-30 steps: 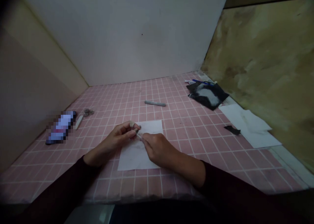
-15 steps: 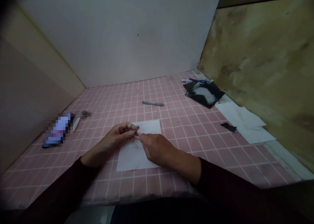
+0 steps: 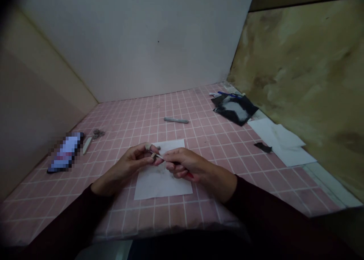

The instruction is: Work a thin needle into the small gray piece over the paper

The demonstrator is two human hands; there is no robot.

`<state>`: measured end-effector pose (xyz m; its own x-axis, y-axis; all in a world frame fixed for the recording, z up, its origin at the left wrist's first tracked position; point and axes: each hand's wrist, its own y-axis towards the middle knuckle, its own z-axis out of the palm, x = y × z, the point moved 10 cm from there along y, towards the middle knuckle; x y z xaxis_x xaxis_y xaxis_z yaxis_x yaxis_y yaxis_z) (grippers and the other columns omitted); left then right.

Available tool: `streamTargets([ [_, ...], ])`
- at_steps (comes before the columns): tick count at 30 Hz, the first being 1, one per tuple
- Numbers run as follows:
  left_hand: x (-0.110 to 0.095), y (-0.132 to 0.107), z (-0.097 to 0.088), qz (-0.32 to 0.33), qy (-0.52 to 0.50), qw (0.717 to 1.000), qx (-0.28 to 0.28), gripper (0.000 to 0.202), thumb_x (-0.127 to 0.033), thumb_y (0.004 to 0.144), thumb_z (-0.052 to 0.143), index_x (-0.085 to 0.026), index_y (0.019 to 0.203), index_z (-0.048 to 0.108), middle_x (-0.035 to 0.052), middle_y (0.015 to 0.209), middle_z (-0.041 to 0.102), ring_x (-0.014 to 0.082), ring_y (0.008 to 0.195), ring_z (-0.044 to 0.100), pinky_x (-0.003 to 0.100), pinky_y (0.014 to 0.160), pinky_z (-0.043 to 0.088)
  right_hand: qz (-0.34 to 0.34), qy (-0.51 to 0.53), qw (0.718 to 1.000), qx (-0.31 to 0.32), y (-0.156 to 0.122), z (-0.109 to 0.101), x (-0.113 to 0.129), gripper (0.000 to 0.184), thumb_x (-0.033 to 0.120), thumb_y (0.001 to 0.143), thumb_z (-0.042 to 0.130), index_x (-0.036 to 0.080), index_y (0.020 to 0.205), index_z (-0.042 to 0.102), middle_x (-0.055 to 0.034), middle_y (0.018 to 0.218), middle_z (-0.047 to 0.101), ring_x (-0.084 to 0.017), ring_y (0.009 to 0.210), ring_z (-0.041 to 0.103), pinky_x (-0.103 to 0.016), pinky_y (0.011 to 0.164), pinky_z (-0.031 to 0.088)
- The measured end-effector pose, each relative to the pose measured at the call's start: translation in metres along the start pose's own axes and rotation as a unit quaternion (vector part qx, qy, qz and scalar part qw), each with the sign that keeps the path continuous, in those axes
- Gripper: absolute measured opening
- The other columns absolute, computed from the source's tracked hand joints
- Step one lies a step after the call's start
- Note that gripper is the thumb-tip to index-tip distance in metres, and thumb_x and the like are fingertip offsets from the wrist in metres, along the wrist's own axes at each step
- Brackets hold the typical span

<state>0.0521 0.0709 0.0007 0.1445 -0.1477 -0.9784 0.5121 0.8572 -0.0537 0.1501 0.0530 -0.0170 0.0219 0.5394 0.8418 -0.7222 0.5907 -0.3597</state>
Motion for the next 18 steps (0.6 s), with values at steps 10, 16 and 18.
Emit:
streamTargets([
  [10,0.003,0.001,-0.015,0.01,0.08,0.996,-0.047,0.019,-0.027,0.088,0.069,-0.014,0.1,0.064,0.0013,0.08,0.064,0.0098,0.071,0.059,0.023,0.07,0.044,-0.24,-0.415,0.872,-0.103,-0.012,0.01,0.028,0.017,0.022,0.091,0.049,0.017,0.084,0.063,-0.0009,0.067,0.055,-0.012,0.06,0.047,-0.027,0.061,0.039],
  [16,-0.002,0.001,-0.01,0.015,0.077,0.997,-0.023,0.022,-0.028,0.086,0.071,-0.015,0.101,0.063,0.0033,0.081,0.067,0.0133,0.075,0.061,0.025,0.071,0.045,-0.13,-0.221,0.965,-0.057,-0.004,0.0,0.016,0.02,0.028,0.093,0.05,0.016,0.086,0.064,0.0042,0.058,0.046,-0.007,0.046,0.033,-0.02,0.045,0.029],
  [18,-0.008,0.0,-0.01,0.029,0.074,0.997,-0.025,0.022,-0.026,0.083,0.073,-0.015,0.1,0.064,0.004,0.087,0.067,0.0141,0.079,0.062,0.025,0.071,0.046,-0.035,-0.039,0.999,-0.012,-0.001,-0.001,0.003,0.02,0.03,0.092,0.051,0.014,0.091,0.065,0.0081,0.056,0.038,-0.005,0.041,0.017,-0.017,0.037,0.016],
])
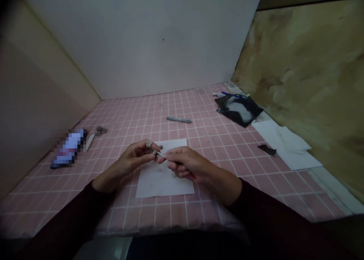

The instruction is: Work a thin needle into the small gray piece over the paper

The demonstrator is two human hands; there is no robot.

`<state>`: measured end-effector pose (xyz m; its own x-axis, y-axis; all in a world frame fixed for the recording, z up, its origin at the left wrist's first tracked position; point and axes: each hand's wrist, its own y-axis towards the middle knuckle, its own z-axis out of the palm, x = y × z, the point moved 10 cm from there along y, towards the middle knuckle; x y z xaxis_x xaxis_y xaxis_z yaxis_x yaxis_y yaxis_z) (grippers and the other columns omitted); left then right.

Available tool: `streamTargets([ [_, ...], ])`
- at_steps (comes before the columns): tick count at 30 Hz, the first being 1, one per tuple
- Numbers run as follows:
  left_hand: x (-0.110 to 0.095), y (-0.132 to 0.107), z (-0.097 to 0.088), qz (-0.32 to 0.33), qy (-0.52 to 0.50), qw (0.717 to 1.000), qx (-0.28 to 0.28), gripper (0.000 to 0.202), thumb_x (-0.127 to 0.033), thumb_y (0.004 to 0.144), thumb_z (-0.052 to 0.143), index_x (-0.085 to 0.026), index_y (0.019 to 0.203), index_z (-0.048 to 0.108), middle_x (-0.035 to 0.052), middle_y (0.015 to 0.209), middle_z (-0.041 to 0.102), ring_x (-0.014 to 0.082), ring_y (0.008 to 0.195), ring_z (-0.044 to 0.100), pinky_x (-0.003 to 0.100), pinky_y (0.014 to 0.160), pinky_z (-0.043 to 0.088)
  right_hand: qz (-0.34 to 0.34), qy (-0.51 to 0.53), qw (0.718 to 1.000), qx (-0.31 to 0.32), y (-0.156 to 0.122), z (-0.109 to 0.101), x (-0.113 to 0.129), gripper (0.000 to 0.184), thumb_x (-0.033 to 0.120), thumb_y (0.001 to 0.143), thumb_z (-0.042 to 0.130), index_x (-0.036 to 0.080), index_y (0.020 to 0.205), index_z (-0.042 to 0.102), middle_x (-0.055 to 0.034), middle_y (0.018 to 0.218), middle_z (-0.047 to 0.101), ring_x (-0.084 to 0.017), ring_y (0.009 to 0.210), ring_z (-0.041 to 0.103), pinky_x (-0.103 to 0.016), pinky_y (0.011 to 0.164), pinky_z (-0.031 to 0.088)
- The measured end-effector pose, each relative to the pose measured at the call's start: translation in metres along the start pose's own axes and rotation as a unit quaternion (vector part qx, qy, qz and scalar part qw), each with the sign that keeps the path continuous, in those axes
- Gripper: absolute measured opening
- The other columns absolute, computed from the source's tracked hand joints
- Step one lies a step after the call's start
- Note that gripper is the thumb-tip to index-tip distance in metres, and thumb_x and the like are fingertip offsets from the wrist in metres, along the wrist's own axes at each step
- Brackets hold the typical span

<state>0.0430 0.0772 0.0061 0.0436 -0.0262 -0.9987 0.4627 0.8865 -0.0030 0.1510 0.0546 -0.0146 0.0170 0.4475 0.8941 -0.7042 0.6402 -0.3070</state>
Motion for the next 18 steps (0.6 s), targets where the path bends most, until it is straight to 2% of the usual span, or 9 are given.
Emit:
streamTargets([
  [2,-0.002,0.0,0.0,0.008,-0.006,1.0,-0.003,0.021,-0.025,0.082,0.075,-0.016,0.097,0.065,0.0035,0.088,0.066,0.0136,0.08,0.062,0.025,0.072,0.046,0.047,0.112,0.992,0.026,0.0,0.003,-0.004,0.018,0.027,0.09,0.054,0.013,0.091,0.064,0.0097,0.056,0.032,-0.004,0.042,0.011,-0.015,0.035,0.012],
  [4,-0.001,0.0,0.002,0.005,-0.015,1.0,0.0,0.021,-0.025,0.081,0.075,-0.015,0.097,0.065,0.0032,0.089,0.066,0.013,0.081,0.061,0.024,0.072,0.046,0.051,0.138,0.988,0.033,0.0,0.005,-0.005,0.016,0.026,0.09,0.055,0.013,0.089,0.064,0.01,0.056,0.031,-0.003,0.042,0.011,-0.014,0.035,0.012],
  [6,0.001,0.0,0.002,-0.001,-0.021,1.0,-0.003,0.022,-0.025,0.083,0.074,-0.016,0.099,0.064,0.0028,0.087,0.066,0.0124,0.079,0.061,0.024,0.07,0.045,0.033,0.092,0.995,0.022,0.001,0.004,-0.005,0.019,0.029,0.091,0.054,0.014,0.093,0.064,0.0096,0.056,0.034,-0.003,0.041,0.012,-0.015,0.036,0.012],
  [9,0.002,0.0,0.001,0.002,-0.02,1.0,-0.019,0.022,-0.026,0.085,0.072,-0.016,0.101,0.063,0.0025,0.085,0.066,0.0121,0.076,0.061,0.024,0.071,0.046,-0.051,-0.111,0.992,-0.024,-0.001,0.001,0.003,0.024,0.032,0.095,0.048,0.015,0.092,0.065,0.0063,0.057,0.042,-0.005,0.041,0.025,-0.019,0.04,0.023],
  [10,0.003,0.0,-0.001,0.003,-0.018,0.999,-0.029,0.021,-0.027,0.085,0.072,-0.015,0.1,0.064,0.0024,0.085,0.065,0.0115,0.074,0.061,0.024,0.071,0.046,-0.102,-0.202,0.973,-0.048,-0.003,0.002,0.012,0.023,0.03,0.094,0.047,0.016,0.089,0.065,0.0042,0.059,0.046,-0.007,0.045,0.033,-0.021,0.045,0.029],
  [12,0.007,0.001,-0.007,-0.008,-0.008,0.999,-0.052,0.019,-0.028,0.084,0.072,-0.014,0.095,0.065,0.0018,0.084,0.064,0.0095,0.069,0.058,0.024,0.069,0.045,-0.201,-0.357,0.907,-0.093,-0.012,0.008,0.029,0.017,0.022,0.091,0.048,0.017,0.084,0.063,-0.0002,0.066,0.054,-0.011,0.058,0.045,-0.026,0.059,0.038],
  [14,0.012,0.001,-0.01,-0.028,0.001,0.998,-0.058,0.018,-0.028,0.085,0.071,-0.014,0.093,0.066,0.0012,0.082,0.064,0.0084,0.066,0.056,0.023,0.068,0.044,-0.242,-0.421,0.867,-0.11,-0.017,0.012,0.036,0.016,0.017,0.089,0.049,0.017,0.079,0.061,-0.0018,0.069,0.056,-0.013,0.064,0.048,-0.028,0.066,0.039],
  [15,0.013,0.002,-0.009,-0.033,0.003,0.998,-0.049,0.018,-0.028,0.085,0.071,-0.014,0.094,0.066,0.0014,0.081,0.064,0.0091,0.067,0.057,0.024,0.069,0.044,-0.23,-0.408,0.877,-0.105,-0.015,0.011,0.035,0.017,0.017,0.09,0.049,0.017,0.077,0.061,-0.0013,0.067,0.056,-0.012,0.062,0.048,-0.028,0.064,0.039],
  [18,0.011,0.002,-0.003,-0.027,0.001,1.0,-0.012,0.022,-0.028,0.084,0.072,-0.015,0.101,0.064,0.0034,0.083,0.067,0.0133,0.077,0.062,0.026,0.074,0.046,-0.103,-0.208,0.971,-0.057,-0.003,-0.002,0.016,0.021,0.025,0.093,0.047,0.016,0.082,0.062,0.0039,0.058,0.047,-0.007,0.045,0.034,-0.021,0.046,0.029],
])
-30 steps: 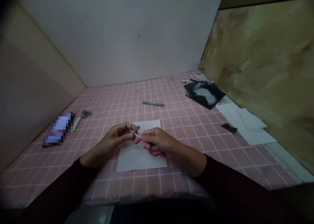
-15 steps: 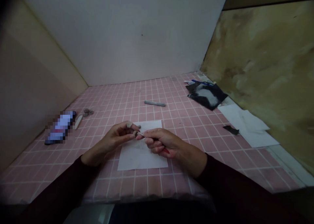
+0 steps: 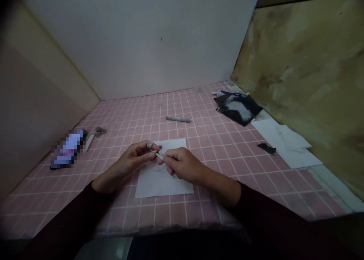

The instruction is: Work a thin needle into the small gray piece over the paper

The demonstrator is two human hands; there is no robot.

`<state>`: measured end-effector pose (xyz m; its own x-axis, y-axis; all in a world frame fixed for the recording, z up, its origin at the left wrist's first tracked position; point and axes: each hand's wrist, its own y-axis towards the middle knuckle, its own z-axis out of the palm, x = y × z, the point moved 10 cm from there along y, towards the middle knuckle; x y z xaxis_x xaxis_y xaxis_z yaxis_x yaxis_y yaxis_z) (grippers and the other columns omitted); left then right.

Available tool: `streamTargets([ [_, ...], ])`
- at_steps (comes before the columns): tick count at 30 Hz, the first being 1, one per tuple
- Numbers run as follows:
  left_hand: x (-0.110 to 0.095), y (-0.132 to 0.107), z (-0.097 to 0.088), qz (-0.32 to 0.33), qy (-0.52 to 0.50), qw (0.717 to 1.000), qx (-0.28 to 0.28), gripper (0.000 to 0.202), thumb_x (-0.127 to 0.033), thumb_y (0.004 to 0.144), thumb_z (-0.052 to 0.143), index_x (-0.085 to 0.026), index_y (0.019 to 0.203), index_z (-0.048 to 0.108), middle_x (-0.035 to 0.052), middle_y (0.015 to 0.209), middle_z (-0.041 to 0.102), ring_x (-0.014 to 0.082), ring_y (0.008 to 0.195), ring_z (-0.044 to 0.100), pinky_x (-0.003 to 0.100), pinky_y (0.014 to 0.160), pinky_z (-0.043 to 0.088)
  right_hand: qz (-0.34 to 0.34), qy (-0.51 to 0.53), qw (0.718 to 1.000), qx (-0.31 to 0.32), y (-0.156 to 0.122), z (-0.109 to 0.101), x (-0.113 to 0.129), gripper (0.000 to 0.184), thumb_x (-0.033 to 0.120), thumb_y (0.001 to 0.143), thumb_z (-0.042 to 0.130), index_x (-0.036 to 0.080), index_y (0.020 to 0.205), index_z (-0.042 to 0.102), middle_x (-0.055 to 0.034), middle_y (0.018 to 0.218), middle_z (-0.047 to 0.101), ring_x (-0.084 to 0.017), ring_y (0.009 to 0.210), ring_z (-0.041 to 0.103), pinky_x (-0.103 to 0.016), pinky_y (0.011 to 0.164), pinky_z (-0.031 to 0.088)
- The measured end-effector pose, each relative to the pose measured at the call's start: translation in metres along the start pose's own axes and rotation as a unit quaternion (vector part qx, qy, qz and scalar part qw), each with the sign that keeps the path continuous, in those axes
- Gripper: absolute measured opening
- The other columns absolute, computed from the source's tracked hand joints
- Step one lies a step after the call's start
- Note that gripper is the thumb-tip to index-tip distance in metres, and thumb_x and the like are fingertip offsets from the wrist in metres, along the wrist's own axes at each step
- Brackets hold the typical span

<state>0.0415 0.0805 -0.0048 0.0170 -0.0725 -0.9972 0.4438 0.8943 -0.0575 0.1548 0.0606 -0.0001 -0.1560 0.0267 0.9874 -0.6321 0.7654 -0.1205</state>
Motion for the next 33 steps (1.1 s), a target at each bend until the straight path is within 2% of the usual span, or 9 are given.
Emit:
streamTargets([
  [3,-0.005,-0.001,0.002,0.021,-0.006,1.0,0.008,0.023,-0.025,0.082,0.075,-0.015,0.098,0.065,0.0038,0.087,0.067,0.0138,0.082,0.062,0.026,0.075,0.046,0.13,0.252,0.957,0.054,0.0,0.009,-0.018,0.019,0.028,0.091,0.051,0.014,0.091,0.064,0.0084,0.057,0.038,-0.004,0.04,0.015,-0.017,0.036,0.013],
  [6,-0.007,-0.001,0.004,0.033,-0.014,0.999,0.006,0.022,-0.024,0.081,0.076,-0.015,0.097,0.065,0.003,0.089,0.065,0.0126,0.083,0.061,0.024,0.075,0.045,0.155,0.324,0.931,0.064,0.001,0.013,-0.02,0.015,0.026,0.089,0.055,0.013,0.086,0.062,0.0088,0.056,0.036,-0.003,0.041,0.013,-0.016,0.035,0.01],
  [11,-0.003,-0.001,0.001,0.022,-0.015,0.999,-0.018,0.023,-0.027,0.085,0.071,-0.015,0.104,0.063,0.0034,0.088,0.065,0.013,0.079,0.061,0.025,0.074,0.046,0.038,0.069,0.997,0.008,0.002,0.005,-0.011,0.022,0.03,0.094,0.048,0.015,0.089,0.063,0.0055,0.056,0.045,-0.005,0.04,0.029,-0.02,0.042,0.025],
  [16,0.003,0.0,-0.005,-0.008,0.01,0.999,-0.035,0.019,-0.029,0.086,0.069,-0.013,0.096,0.065,0.0012,0.08,0.063,0.0095,0.068,0.056,0.024,0.068,0.043,-0.14,-0.206,0.966,-0.071,-0.006,0.001,0.02,0.018,0.02,0.091,0.049,0.015,0.081,0.063,-0.0014,0.067,0.055,-0.012,0.063,0.049,-0.028,0.064,0.038],
  [20,-0.001,0.0,0.003,0.003,-0.002,1.0,0.01,0.024,-0.028,0.084,0.073,-0.014,0.101,0.064,0.0035,0.085,0.066,0.0133,0.077,0.06,0.025,0.07,0.044,0.034,0.062,0.997,0.007,0.003,0.001,-0.011,0.021,0.029,0.093,0.049,0.015,0.089,0.065,0.0054,0.057,0.045,-0.005,0.042,0.029,-0.02,0.042,0.024],
  [25,-0.006,-0.001,0.007,0.027,-0.008,0.999,0.028,0.021,-0.025,0.083,0.074,-0.015,0.098,0.064,0.0032,0.088,0.066,0.0121,0.078,0.06,0.024,0.07,0.044,0.152,0.316,0.933,0.081,0.0,0.013,-0.021,0.016,0.027,0.09,0.055,0.013,0.09,0.064,0.0091,0.057,0.035,-0.002,0.041,0.013,-0.016,0.037,0.011],
  [29,-0.005,-0.001,0.007,0.028,-0.018,0.999,0.021,0.023,-0.026,0.086,0.07,-0.016,0.105,0.062,0.0029,0.085,0.065,0.0134,0.079,0.06,0.025,0.071,0.043,0.107,0.184,0.976,0.053,0.0,0.011,-0.018,0.021,0.03,0.094,0.048,0.015,0.091,0.062,0.0077,0.056,0.04,-0.004,0.039,0.019,-0.018,0.038,0.016],
  [31,-0.004,-0.001,0.006,0.026,-0.015,1.0,0.009,0.024,-0.027,0.087,0.069,-0.015,0.107,0.062,0.0035,0.087,0.066,0.0139,0.081,0.061,0.027,0.074,0.044,0.02,0.015,1.0,0.004,0.001,0.005,-0.007,0.022,0.029,0.095,0.045,0.016,0.085,0.06,0.005,0.058,0.045,-0.006,0.043,0.031,-0.021,0.044,0.027],
  [33,-0.002,0.0,0.001,0.02,0.001,1.0,-0.014,0.022,-0.027,0.087,0.069,-0.014,0.103,0.065,0.0032,0.087,0.065,0.0122,0.077,0.059,0.026,0.073,0.044,-0.091,-0.165,0.981,-0.048,-0.003,0.004,0.011,0.02,0.022,0.093,0.044,0.016,0.079,0.057,0.001,0.063,0.05,-0.01,0.054,0.043,-0.025,0.056,0.035],
])
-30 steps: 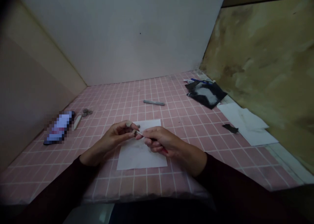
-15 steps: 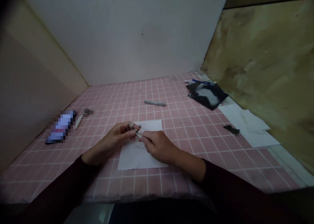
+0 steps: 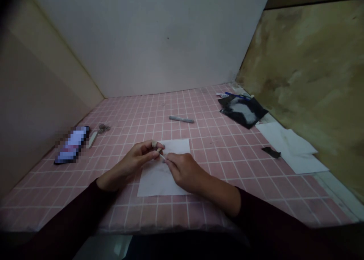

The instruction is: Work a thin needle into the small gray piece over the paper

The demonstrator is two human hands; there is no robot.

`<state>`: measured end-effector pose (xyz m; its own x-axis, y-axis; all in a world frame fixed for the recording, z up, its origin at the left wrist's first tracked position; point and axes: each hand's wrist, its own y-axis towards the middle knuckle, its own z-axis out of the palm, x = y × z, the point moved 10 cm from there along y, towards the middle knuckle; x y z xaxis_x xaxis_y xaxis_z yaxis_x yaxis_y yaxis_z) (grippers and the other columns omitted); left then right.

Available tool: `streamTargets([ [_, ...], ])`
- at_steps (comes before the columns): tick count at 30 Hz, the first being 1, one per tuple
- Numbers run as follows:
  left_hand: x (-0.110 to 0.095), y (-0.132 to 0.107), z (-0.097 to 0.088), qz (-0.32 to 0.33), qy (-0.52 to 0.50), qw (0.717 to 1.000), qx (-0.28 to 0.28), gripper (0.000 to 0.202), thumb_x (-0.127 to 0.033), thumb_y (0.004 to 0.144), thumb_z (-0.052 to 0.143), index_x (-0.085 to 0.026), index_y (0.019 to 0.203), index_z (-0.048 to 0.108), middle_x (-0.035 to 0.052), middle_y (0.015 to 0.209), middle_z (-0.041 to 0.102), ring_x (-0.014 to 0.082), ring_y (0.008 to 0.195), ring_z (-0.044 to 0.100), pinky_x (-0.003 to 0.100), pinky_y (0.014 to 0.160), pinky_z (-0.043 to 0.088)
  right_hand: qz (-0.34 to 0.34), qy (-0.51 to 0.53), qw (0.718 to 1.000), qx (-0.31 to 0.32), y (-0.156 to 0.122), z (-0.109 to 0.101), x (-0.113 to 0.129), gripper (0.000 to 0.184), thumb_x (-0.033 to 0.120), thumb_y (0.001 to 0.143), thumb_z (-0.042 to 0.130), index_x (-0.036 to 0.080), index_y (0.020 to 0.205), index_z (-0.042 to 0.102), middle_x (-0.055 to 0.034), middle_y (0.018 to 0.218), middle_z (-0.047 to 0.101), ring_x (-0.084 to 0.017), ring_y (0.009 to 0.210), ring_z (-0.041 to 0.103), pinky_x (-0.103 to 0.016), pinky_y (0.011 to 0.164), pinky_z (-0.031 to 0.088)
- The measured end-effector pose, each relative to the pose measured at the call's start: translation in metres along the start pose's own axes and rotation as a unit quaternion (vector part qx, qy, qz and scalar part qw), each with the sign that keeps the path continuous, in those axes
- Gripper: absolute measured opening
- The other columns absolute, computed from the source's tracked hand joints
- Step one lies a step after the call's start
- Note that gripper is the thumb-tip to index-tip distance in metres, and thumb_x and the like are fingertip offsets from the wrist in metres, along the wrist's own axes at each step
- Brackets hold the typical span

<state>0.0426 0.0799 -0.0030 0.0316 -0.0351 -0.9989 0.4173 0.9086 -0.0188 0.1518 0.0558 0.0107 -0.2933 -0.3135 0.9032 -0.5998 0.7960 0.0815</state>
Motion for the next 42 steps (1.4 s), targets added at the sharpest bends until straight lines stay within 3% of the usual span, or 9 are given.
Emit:
streamTargets([
  [3,0.004,0.002,-0.006,-0.015,0.034,0.999,-0.021,0.017,-0.029,0.088,0.066,-0.013,0.095,0.066,0.0008,0.077,0.061,0.0097,0.069,0.054,0.024,0.069,0.042,-0.075,-0.116,0.99,-0.025,-0.003,0.001,0.012,0.017,0.017,0.092,0.043,0.016,0.08,0.056,-0.0023,0.07,0.055,-0.013,0.063,0.048,-0.03,0.065,0.038],
  [7,0.004,0.001,0.005,-0.023,0.022,0.999,0.043,0.018,-0.031,0.091,0.064,-0.014,0.098,0.064,0.0032,0.08,0.066,0.012,0.07,0.059,0.026,0.07,0.044,0.059,0.084,0.994,0.033,0.002,0.001,-0.013,0.022,0.025,0.094,0.046,0.016,0.077,0.058,0.0022,0.061,0.051,-0.008,0.048,0.04,-0.023,0.05,0.033],
  [13,-0.012,-0.003,0.013,0.02,-0.027,0.998,0.06,0.018,-0.024,0.088,0.068,-0.015,0.103,0.063,0.004,0.089,0.066,0.0133,0.082,0.06,0.026,0.076,0.044,0.226,0.463,0.848,0.123,-0.004,0.019,-0.025,0.018,0.027,0.09,0.055,0.012,0.091,0.065,0.0088,0.057,0.037,-0.002,0.04,0.014,-0.015,0.036,0.013],
  [20,-0.006,-0.002,0.009,0.013,-0.005,0.999,0.036,0.022,-0.031,0.089,0.066,-0.015,0.103,0.061,0.0022,0.082,0.063,0.0123,0.074,0.058,0.025,0.07,0.042,0.03,0.107,0.993,0.025,0.0,0.002,-0.004,0.021,0.027,0.095,0.048,0.016,0.09,0.065,0.0021,0.062,0.052,-0.009,0.051,0.042,-0.023,0.052,0.036],
  [23,0.003,0.0,0.001,-0.016,0.015,1.0,0.012,0.02,-0.033,0.089,0.065,-0.014,0.095,0.062,-0.0016,0.071,0.057,0.0086,0.061,0.049,0.023,0.062,0.037,-0.071,-0.044,0.996,-0.027,-0.004,-0.004,0.016,0.016,0.019,0.091,0.049,0.017,0.086,0.064,-0.0024,0.074,0.059,-0.013,0.067,0.052,-0.029,0.069,0.041],
  [26,0.001,0.0,0.005,-0.014,0.01,0.999,0.034,0.02,-0.032,0.089,0.066,-0.015,0.097,0.062,0.0007,0.075,0.062,0.0101,0.065,0.052,0.024,0.064,0.039,0.018,0.069,0.997,0.011,0.0,-0.002,-0.001,0.018,0.023,0.092,0.049,0.017,0.081,0.063,0.001,0.063,0.053,-0.01,0.053,0.044,-0.024,0.054,0.037],
  [33,-0.011,-0.005,0.012,0.007,-0.021,0.999,0.049,0.019,-0.027,0.086,0.07,-0.016,0.1,0.061,0.0037,0.091,0.063,0.0137,0.084,0.058,0.026,0.075,0.042,0.243,0.474,0.839,0.11,-0.004,0.019,-0.025,0.017,0.027,0.088,0.056,0.012,0.089,0.065,0.0088,0.057,0.037,-0.003,0.042,0.013,-0.016,0.036,0.01],
  [37,-0.011,-0.004,0.01,0.016,-0.003,0.999,0.044,0.022,-0.029,0.088,0.067,-0.016,0.105,0.059,0.0025,0.088,0.061,0.0131,0.081,0.057,0.026,0.075,0.042,0.194,0.353,0.911,0.09,-0.003,0.015,-0.022,0.023,0.034,0.091,0.054,0.014,0.093,0.066,0.008,0.056,0.041,-0.004,0.04,0.019,-0.018,0.038,0.016],
  [42,-0.002,-0.001,0.001,-0.007,0.033,0.999,0.008,0.021,-0.035,0.091,0.062,-0.015,0.099,0.061,-0.0005,0.077,0.055,0.0096,0.066,0.048,0.023,0.064,0.037,-0.034,-0.01,0.999,-0.023,-0.002,-0.005,0.009,0.018,0.023,0.09,0.052,0.017,0.078,0.063,-0.0006,0.065,0.055,-0.012,0.06,0.047,-0.027,0.062,0.038],
])
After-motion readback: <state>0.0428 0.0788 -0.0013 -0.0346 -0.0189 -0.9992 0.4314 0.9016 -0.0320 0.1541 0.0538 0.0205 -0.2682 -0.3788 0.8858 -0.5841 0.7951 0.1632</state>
